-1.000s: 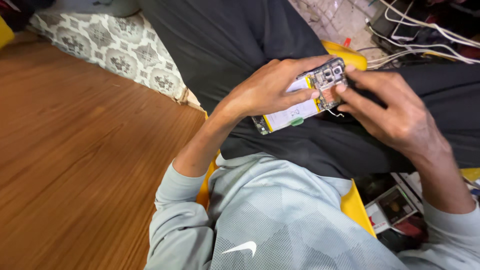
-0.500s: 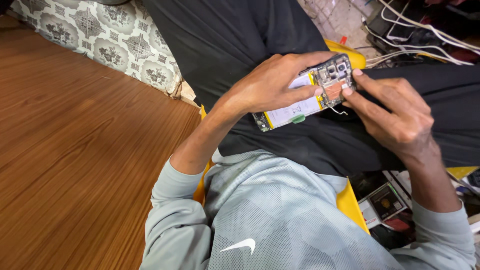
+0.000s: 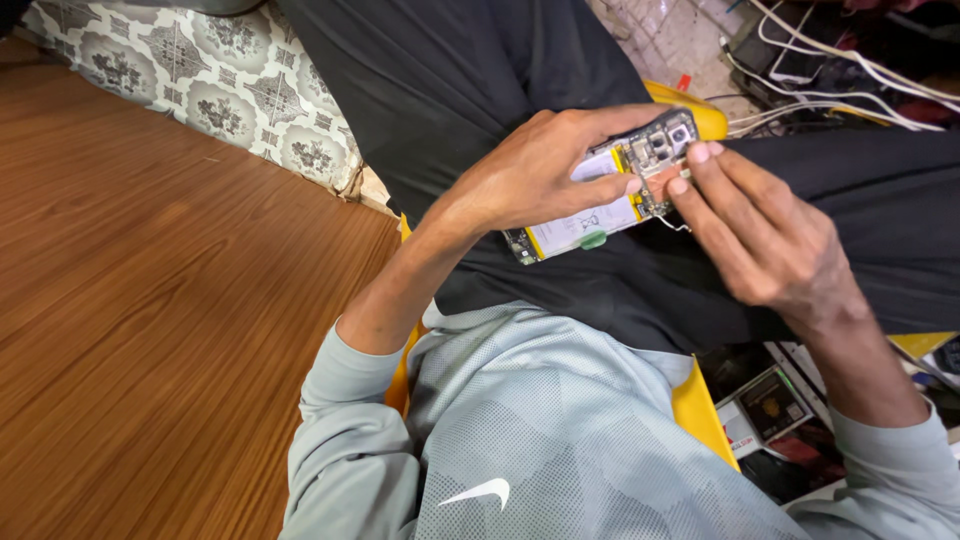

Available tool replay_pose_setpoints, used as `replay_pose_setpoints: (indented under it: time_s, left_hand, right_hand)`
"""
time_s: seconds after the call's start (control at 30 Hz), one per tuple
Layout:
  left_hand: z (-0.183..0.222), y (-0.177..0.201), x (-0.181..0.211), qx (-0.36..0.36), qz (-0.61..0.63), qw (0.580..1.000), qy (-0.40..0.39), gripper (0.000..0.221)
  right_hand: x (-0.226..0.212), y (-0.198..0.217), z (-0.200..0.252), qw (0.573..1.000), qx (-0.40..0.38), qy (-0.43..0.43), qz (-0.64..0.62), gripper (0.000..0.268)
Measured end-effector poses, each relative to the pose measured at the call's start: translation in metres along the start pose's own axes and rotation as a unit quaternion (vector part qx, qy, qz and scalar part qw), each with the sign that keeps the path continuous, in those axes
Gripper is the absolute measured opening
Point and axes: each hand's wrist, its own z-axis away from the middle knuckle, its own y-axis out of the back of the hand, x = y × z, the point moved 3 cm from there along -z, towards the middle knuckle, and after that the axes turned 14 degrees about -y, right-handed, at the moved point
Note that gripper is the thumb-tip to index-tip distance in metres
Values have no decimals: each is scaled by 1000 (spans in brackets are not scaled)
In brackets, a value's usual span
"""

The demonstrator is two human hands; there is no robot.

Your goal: The person is repairing a disassembled smartphone while sitting cross-legged. They remove the battery, manipulate the internal circuit board and ribbon cables, and use tweezers to adjust small components. The person works on the phone held in their hands, occasionally reaching for tools on a nearby table.

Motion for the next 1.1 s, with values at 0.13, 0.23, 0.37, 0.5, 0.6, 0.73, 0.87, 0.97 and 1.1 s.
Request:
replay_pose_setpoints:
  time_s: [0.13,0.23,0.37,0.5,0.6,0.73,0.87,0.97,1.1]
  left_hand:
    - [2,-1,5,21,4,1000,12,59]
    - [1,-2,6,21,-6,999,29,59]
    - [3,-1,5,22,-16,999,-20,58]
    - [2,-3,4,12,-47,998,-40,60]
    - [0,0,4,-16,14,1000,-2,61]
    - [0,3,5,-30,93,994,48,63]
    - [1,-3,0,-12,211,976,41,57]
    - [1,-10,-3,19,213,976,51,52]
    - [0,-14,2,55,212,973,68,45]
  right_hand:
    - [-3,-5,5,998,30,27,53,23]
    - [-2,-9,10,998,26,26,52,22]
    - [-1,-9,15,1000,17,-8,9,22]
    - [2,-10,19,998,-12,-38,-54,29]
    - [8,-18,26,954,9,-199,-224,33]
    - [18,-37,43,776,-10,-350,-524,56]
    - [20,-56,66,651,-57,-445,-612,48]
    - [21,-59,69,642,-41,-458,-614,42]
    - [22,-53,65,649,-34,-463,-603,40]
